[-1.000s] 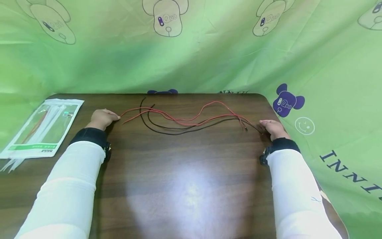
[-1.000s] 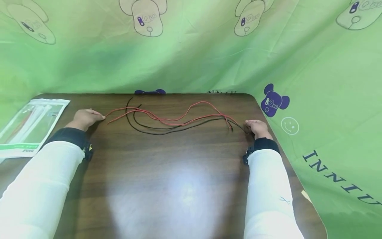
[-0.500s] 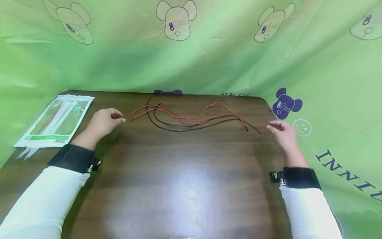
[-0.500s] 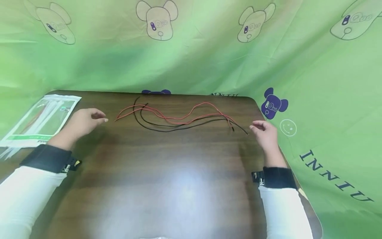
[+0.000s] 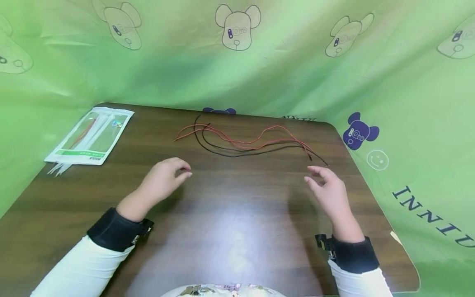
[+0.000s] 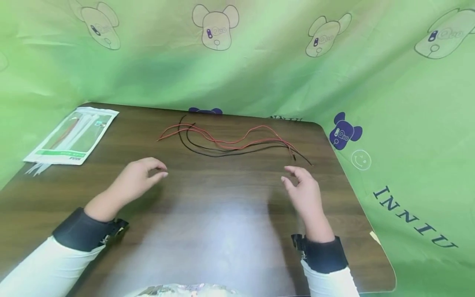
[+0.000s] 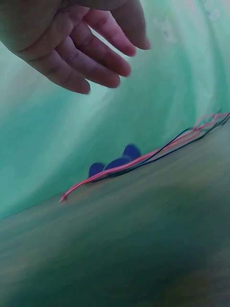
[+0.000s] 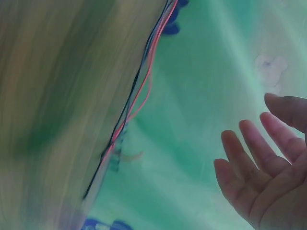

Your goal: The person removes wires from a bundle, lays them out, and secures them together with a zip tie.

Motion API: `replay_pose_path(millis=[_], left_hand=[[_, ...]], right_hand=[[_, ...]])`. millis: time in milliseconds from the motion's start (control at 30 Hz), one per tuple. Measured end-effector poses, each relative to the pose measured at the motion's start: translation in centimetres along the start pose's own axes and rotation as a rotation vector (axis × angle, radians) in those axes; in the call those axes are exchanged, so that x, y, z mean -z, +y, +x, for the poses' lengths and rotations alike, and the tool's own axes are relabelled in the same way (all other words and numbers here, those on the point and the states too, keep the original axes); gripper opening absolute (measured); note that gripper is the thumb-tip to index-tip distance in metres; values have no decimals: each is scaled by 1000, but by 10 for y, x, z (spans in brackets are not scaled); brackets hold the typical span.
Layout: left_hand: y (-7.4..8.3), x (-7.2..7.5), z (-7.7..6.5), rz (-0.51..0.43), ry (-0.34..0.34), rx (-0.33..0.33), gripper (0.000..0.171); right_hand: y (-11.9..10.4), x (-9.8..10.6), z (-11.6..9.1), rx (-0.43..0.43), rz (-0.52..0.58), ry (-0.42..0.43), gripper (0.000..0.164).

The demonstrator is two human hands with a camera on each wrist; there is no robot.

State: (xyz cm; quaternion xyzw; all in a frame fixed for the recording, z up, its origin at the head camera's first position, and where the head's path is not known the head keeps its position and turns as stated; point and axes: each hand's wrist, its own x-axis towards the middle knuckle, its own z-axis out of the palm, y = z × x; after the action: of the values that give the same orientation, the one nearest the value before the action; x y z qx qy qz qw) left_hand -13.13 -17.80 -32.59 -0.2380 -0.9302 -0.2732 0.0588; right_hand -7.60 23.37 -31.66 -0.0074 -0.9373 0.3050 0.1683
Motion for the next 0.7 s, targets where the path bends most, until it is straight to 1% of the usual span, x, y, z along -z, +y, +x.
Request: replay_pose_path(millis=[67, 133, 267, 333, 467, 533, 600, 700], left_hand=[[5, -4, -4, 20, -11, -10, 14], [8, -7, -7, 26, -18, -9, 16], [12, -15, -15, 14, -20, 33, 17], [13, -19, -18, 12, -30, 55, 18], [17, -25, -20, 17, -38, 86, 19], [19, -26, -16, 18, -37, 83, 20], [18, -23, -13, 23, -35, 90, 21], [9, -13, -9, 21, -23, 142, 23]], right_hand=[[-6, -10, 0, 53, 8, -35, 34], [-13, -19, 0, 102, 13, -87, 36], [-28, -36, 3, 195, 39, -197, 38], [-35, -43, 5, 245, 56, -232, 37], [-49, -51, 8, 362, 81, -260, 34], [-55, -52, 5, 417, 77, -251, 32], [-60, -52, 2, 479, 70, -251, 31], [-69, -53, -2, 594, 48, -268, 31]])
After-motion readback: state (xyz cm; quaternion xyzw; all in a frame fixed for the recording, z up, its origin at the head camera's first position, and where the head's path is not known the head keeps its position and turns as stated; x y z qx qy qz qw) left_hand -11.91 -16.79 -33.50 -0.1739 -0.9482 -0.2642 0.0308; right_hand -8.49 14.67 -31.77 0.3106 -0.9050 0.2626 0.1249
